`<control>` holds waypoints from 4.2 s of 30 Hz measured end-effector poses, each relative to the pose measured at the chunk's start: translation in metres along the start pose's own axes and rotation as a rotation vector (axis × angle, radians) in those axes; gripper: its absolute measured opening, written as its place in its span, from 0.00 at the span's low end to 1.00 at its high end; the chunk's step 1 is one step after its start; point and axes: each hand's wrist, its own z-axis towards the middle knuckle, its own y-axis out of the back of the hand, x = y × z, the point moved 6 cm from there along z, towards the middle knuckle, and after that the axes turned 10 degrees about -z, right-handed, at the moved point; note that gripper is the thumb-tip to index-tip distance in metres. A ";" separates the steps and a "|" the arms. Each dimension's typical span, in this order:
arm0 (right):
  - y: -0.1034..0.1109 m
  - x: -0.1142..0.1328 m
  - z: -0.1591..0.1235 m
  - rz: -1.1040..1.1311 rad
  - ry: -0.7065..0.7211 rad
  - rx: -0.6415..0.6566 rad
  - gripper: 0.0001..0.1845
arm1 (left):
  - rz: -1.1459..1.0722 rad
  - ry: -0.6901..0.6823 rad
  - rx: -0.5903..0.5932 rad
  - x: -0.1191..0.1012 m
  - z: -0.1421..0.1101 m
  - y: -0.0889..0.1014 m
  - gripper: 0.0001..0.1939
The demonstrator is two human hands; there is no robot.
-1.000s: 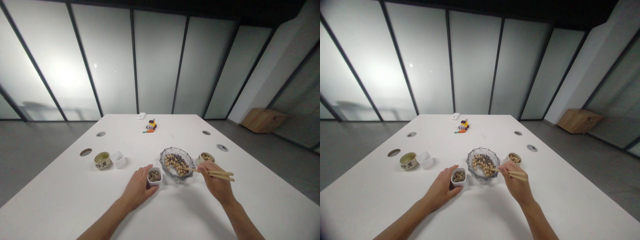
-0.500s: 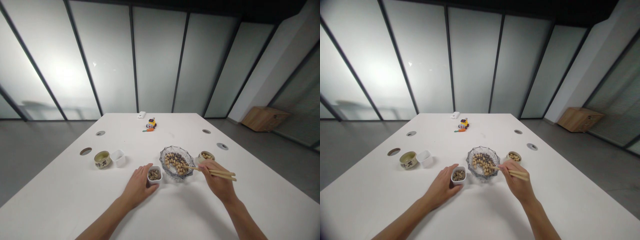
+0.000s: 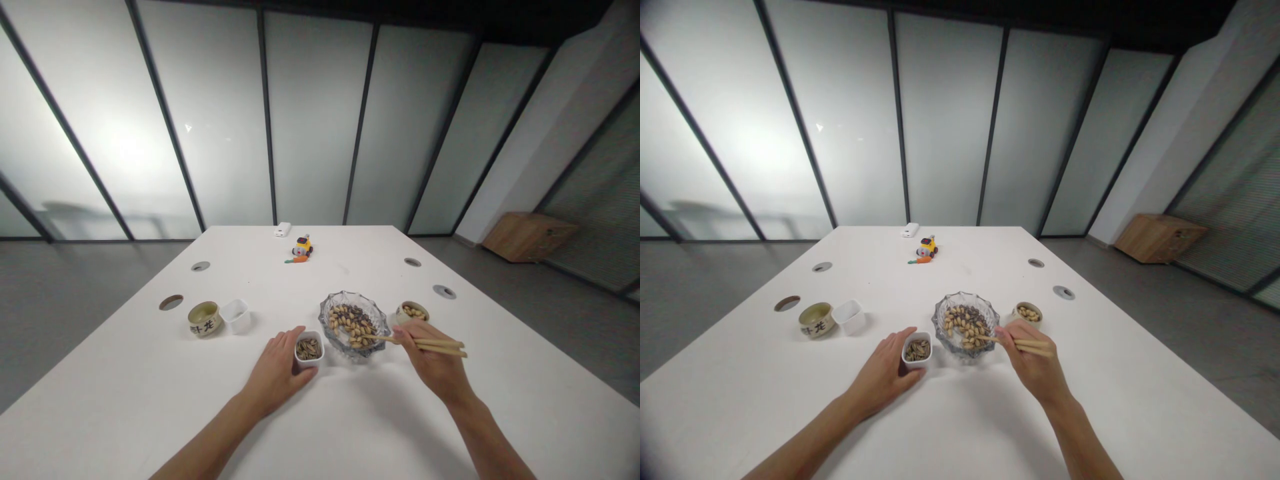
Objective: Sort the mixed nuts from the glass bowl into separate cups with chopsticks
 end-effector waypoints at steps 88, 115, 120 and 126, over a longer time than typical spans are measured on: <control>-0.039 0.030 -0.023 0.404 -0.211 -0.055 0.25 | 0.011 0.015 0.006 -0.006 0.000 0.003 0.36; -0.008 -0.017 -0.003 -0.060 -0.167 -0.068 0.21 | 0.007 -0.006 -0.002 0.000 -0.001 0.000 0.35; -0.007 -0.017 -0.004 -0.083 -0.146 -0.099 0.21 | 0.010 -0.011 -0.010 0.001 -0.001 0.000 0.35; -0.010 -0.010 -0.003 -0.079 -0.111 -0.082 0.21 | 0.009 0.000 0.005 0.001 -0.001 -0.001 0.36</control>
